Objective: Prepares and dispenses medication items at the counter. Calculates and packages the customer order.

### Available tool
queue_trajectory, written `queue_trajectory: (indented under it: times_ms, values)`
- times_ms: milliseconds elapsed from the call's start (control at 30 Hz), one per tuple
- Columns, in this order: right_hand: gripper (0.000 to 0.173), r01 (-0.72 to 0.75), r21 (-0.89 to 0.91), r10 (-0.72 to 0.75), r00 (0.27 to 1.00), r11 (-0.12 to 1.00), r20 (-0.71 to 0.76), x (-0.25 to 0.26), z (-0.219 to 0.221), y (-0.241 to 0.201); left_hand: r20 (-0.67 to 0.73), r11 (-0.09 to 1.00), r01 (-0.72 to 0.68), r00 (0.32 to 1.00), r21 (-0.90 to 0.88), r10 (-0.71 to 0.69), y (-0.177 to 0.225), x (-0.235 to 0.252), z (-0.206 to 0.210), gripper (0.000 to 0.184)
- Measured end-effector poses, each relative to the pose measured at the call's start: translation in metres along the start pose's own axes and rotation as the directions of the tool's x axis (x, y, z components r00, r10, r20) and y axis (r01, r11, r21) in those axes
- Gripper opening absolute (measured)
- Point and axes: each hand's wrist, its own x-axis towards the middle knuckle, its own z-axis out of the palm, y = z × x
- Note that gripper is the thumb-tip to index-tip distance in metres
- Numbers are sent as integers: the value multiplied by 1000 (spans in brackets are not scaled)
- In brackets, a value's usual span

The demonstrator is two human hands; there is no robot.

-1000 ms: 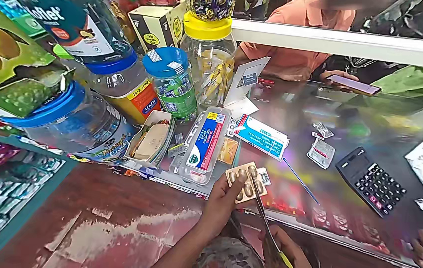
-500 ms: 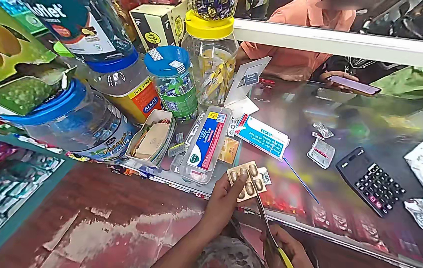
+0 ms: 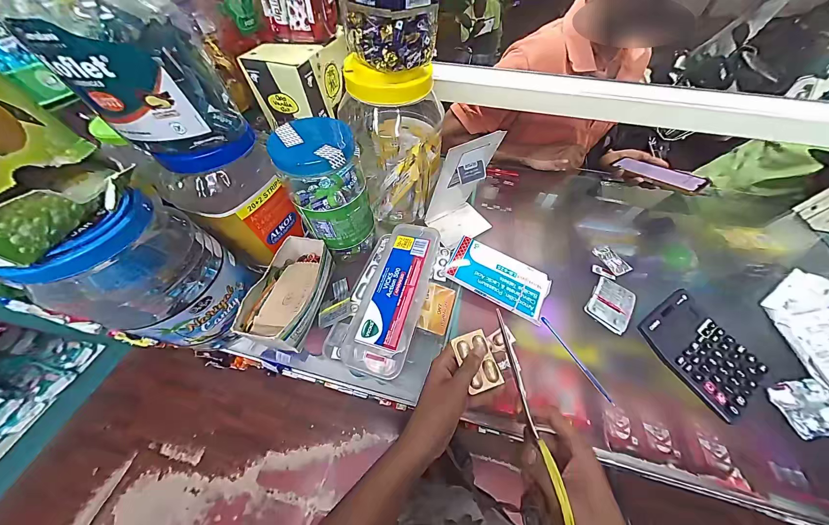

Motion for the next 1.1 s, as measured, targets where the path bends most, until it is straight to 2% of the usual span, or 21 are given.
queue_trajectory:
  times_ms: [67,100,200,300,333,400,467,500,567,600,667,767,900,933,1000,1033,1067,1100]
  values:
    - [56,10,-435,-75,988,900,-133,2,-18,-14,22,999,38,999,28,-38,1,0,-3,32]
    - [56,-44,-565,-65,983,824,-171,2,-25,-22,31,998,50,998,46,-51,1,-2,-5,32]
    - [45,-196,-727,34,972,658,-231,8,-37,-36,34,992,48,998,113,-52,5,-17,-6,28]
    - [35,-220,-813,58,973,539,-225,13,-37,-49,48,990,13,999,142,-20,8,-32,-11,25]
    - [33,-197,-847,31,977,494,-209,15,-36,-52,41,989,-7,999,151,1,8,-36,-13,23]
    - [28,-75,-909,-139,980,411,-144,23,-33,-51,34,983,-54,998,173,49,7,-40,-21,21]
    - [26,103,-929,-297,955,355,-8,41,-31,-51,43,976,-85,996,198,78,5,-43,-28,21]
    - [25,226,-903,-337,936,364,98,54,-31,-52,53,975,-88,995,202,79,5,-44,-30,20]
    - [28,426,-762,-264,904,488,337,90,-30,-61,80,975,-85,994,206,70,6,-48,-30,19]
    - [32,475,-693,-222,877,542,427,109,-28,-62,100,973,-85,993,214,64,7,-51,-29,19]
    - [37,502,-669,-174,851,548,496,134,-19,-63,154,968,-95,986,233,60,9,-54,-27,19]
    - [44,398,-769,-3,889,500,459,138,-1,-71,217,955,-124,974,270,65,10,-58,-28,20]
    - [29,352,-758,-29,914,549,404,135,8,-66,233,945,-123,971,303,52,6,-57,-29,19]
    - [28,371,-762,-45,910,531,412,134,10,-65,234,940,-125,971,319,50,6,-56,-28,18]
    - [24,477,-793,-175,879,380,444,130,17,-60,240,934,-126,970,335,44,5,-54,-26,18]
    - [22,528,-808,-297,840,262,453,128,20,-54,249,934,-123,968,336,38,6,-53,-25,18]
    - [17,553,-820,-446,776,144,445,127,22,-48,258,932,-126,966,340,36,6,-52,-24,17]
    - [14,548,-833,-584,700,72,410,129,19,-45,268,926,-137,963,352,41,8,-50,-24,17]
